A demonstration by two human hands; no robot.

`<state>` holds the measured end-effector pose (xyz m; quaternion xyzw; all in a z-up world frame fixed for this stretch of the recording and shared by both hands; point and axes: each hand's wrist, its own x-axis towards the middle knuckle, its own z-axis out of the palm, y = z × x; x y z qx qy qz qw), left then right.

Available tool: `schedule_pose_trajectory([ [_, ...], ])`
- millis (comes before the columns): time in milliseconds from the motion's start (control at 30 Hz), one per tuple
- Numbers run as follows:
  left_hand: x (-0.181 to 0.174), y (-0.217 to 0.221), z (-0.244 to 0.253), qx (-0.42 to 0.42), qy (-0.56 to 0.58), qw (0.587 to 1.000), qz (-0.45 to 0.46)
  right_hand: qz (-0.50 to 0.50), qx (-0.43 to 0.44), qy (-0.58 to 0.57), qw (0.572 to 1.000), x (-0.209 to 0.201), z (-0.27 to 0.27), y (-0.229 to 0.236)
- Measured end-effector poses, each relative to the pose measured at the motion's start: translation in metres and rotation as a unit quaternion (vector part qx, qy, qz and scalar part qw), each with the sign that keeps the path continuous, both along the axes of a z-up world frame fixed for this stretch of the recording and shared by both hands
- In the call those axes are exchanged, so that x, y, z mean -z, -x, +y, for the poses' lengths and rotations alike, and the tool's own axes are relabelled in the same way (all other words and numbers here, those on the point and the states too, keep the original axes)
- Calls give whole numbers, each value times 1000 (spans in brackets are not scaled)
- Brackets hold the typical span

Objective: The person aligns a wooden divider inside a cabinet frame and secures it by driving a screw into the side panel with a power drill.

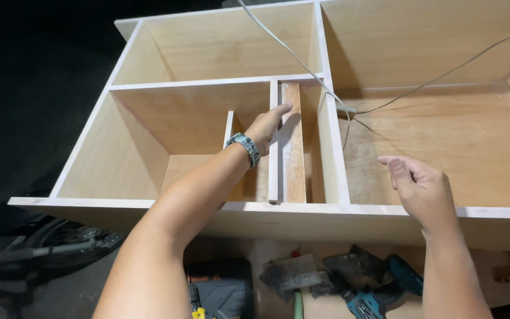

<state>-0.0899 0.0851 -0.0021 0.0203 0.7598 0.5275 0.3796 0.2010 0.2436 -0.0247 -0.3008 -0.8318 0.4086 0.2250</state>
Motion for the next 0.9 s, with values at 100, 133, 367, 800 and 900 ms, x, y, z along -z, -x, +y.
schedule_pose_trajectory([
  [100, 44, 23, 14, -29, -98, 995, 19, 8, -10, -40, 999, 3, 1, 4],
  [133, 52, 23, 14, -29, -98, 995, 17, 7, -10, -40, 999, 2, -2, 6],
  [367, 52, 25, 14, -42, -111, 993, 14, -270, 30, -34, 962, -29, -21, 23],
  [800, -14, 1, -60, -75, -166, 983, 15, -239, 14, -144, 960, -13, -20, 12],
  [900, 52, 15, -22, -98, -195, 975, 29, -241, 23, -138, 960, -15, -19, 13],
])
